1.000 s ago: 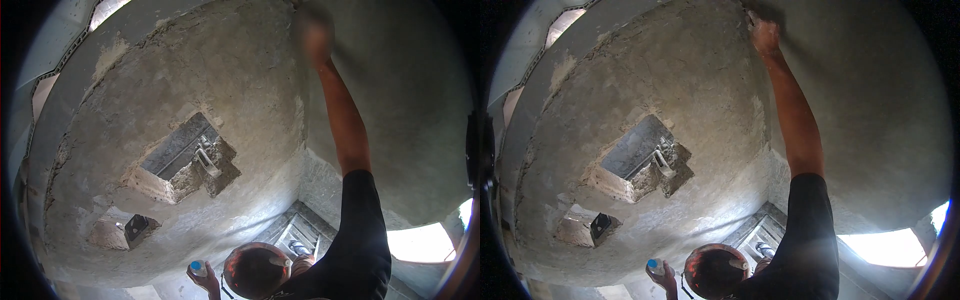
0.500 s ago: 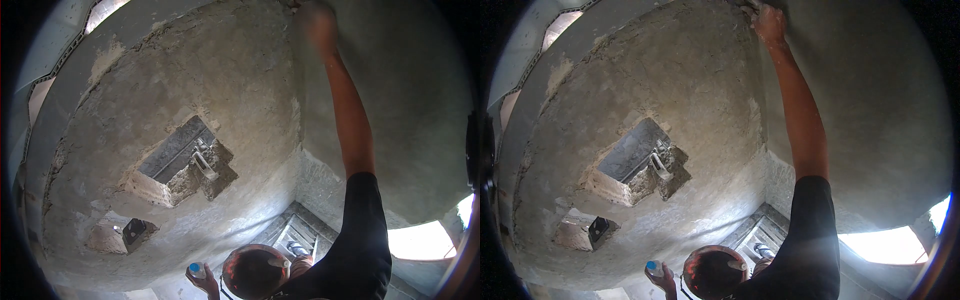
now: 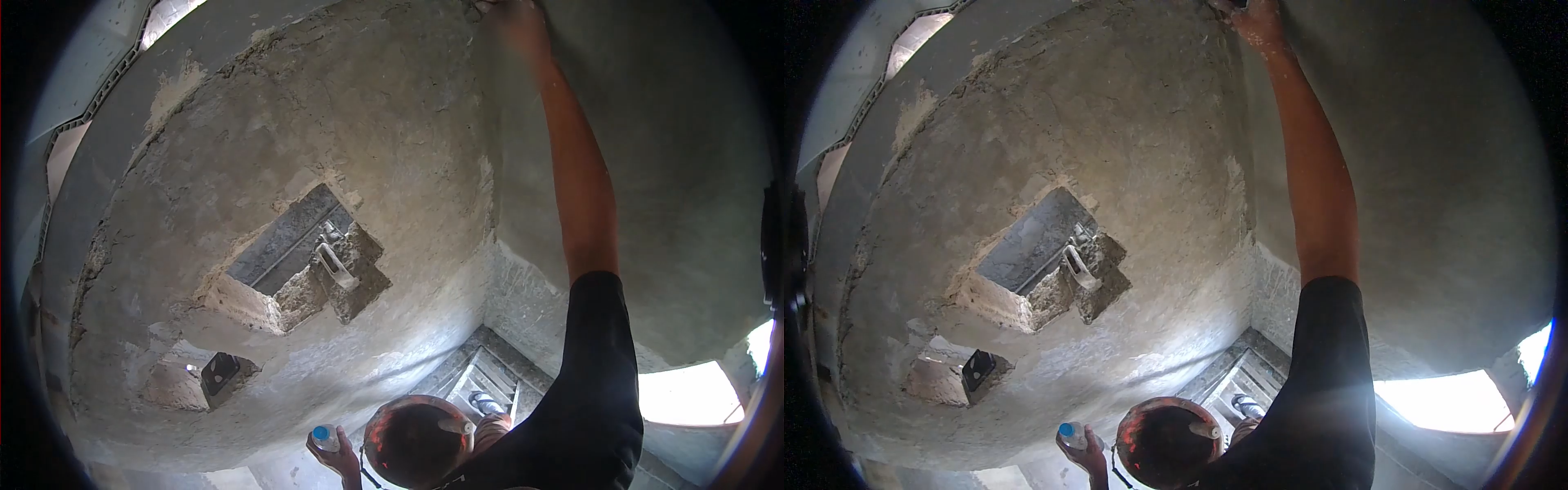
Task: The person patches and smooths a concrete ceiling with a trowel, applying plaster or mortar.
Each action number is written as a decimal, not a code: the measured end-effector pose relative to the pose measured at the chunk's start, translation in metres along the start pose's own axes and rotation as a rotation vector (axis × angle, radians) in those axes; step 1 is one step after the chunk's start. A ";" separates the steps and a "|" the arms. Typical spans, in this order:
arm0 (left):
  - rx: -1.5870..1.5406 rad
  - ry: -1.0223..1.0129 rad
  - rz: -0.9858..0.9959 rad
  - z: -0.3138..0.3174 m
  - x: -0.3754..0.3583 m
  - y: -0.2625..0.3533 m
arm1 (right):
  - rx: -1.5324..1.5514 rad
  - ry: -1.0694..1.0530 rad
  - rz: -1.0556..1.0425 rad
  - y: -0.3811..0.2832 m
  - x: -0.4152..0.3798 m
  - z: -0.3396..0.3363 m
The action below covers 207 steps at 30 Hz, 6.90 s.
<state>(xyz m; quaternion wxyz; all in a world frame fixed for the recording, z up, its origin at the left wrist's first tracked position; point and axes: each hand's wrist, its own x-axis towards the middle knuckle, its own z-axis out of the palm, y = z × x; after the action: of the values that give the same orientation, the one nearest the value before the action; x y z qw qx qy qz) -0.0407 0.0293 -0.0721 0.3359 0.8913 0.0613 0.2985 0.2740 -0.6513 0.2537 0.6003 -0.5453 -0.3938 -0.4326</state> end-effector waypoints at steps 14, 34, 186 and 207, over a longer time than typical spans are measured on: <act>-0.013 -0.044 -0.047 0.000 0.001 0.001 | -1.245 0.606 0.781 -0.003 -0.009 0.062; -0.025 0.003 -0.136 -0.009 -0.007 -0.002 | -1.222 0.858 0.001 0.028 -0.031 0.079; -0.041 -0.079 -0.072 0.005 -0.007 0.010 | -1.535 0.369 0.369 -0.004 -0.099 0.068; -0.054 -0.048 -0.030 0.002 -0.005 0.007 | -1.651 0.254 0.222 0.006 -0.066 0.064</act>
<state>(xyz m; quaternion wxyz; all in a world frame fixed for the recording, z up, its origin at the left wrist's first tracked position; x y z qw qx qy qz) -0.0441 0.0207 -0.0713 0.3658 0.8877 0.0583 0.2735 0.2586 -0.5810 0.1958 0.0876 -0.7920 0.1753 -0.5782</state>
